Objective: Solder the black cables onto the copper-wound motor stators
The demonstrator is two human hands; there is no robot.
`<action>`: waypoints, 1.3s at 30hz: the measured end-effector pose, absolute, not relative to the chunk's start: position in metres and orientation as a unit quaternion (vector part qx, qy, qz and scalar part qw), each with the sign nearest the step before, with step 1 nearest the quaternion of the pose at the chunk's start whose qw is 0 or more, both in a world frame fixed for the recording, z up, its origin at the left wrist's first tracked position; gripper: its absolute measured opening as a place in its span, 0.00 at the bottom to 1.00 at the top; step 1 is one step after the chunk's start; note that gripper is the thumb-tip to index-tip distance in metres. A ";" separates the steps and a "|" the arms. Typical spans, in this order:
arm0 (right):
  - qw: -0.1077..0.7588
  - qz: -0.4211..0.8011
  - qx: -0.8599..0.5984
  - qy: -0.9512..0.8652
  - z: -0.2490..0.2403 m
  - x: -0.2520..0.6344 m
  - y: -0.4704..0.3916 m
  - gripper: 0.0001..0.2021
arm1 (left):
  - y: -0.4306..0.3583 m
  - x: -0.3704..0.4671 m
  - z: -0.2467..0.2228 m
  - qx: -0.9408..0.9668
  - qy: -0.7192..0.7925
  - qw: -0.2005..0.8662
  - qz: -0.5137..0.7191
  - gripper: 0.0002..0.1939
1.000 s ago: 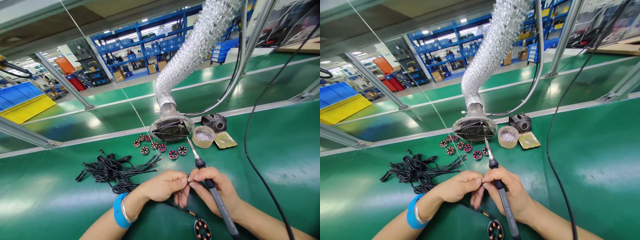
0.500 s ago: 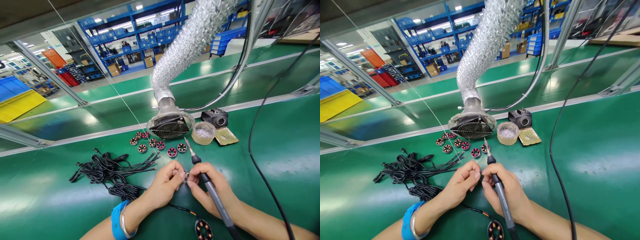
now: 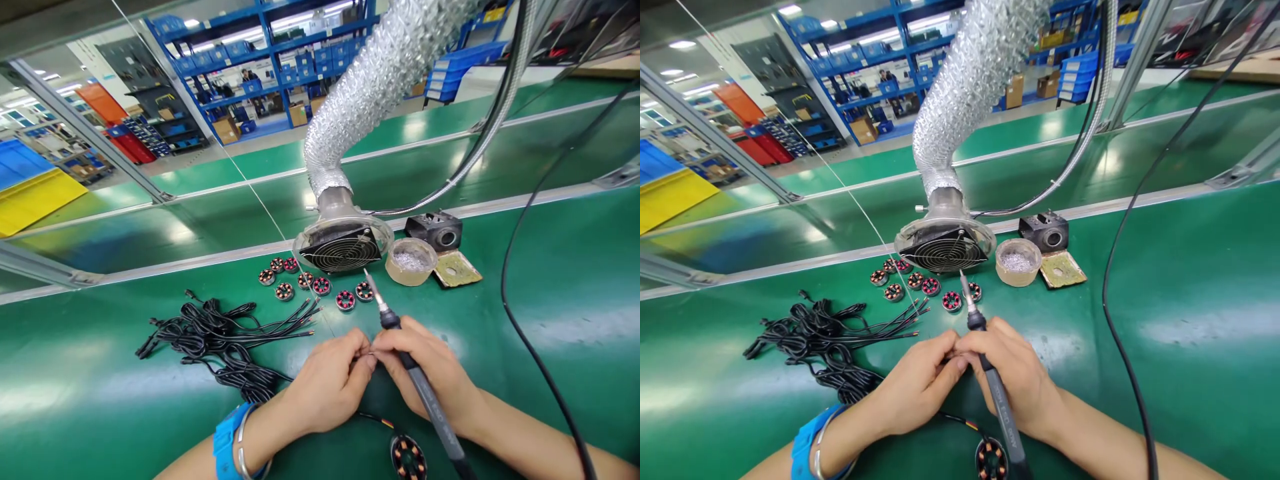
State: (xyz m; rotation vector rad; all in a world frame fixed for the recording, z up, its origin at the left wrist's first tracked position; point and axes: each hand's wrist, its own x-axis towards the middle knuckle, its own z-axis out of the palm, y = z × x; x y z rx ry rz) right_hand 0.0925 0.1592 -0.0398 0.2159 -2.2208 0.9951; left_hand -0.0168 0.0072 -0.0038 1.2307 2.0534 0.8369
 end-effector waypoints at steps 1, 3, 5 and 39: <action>0.341 0.385 0.076 -0.854 -0.040 0.093 0.162 0.13 | 0.007 -0.018 -0.002 0.467 0.774 0.290 0.315 0.07; 0.333 0.388 0.074 -0.856 -0.041 0.094 0.167 0.13 | 0.006 -0.021 0.002 0.469 0.771 0.286 0.322 0.07; 0.329 0.388 0.086 -0.857 -0.042 0.093 0.170 0.14 | 0.006 -0.025 0.004 0.466 0.762 0.302 0.332 0.07; 0.299 0.477 -0.105 -0.820 -0.037 0.138 0.181 0.08 | 0.007 -0.017 -0.034 0.244 0.758 0.381 0.469 0.09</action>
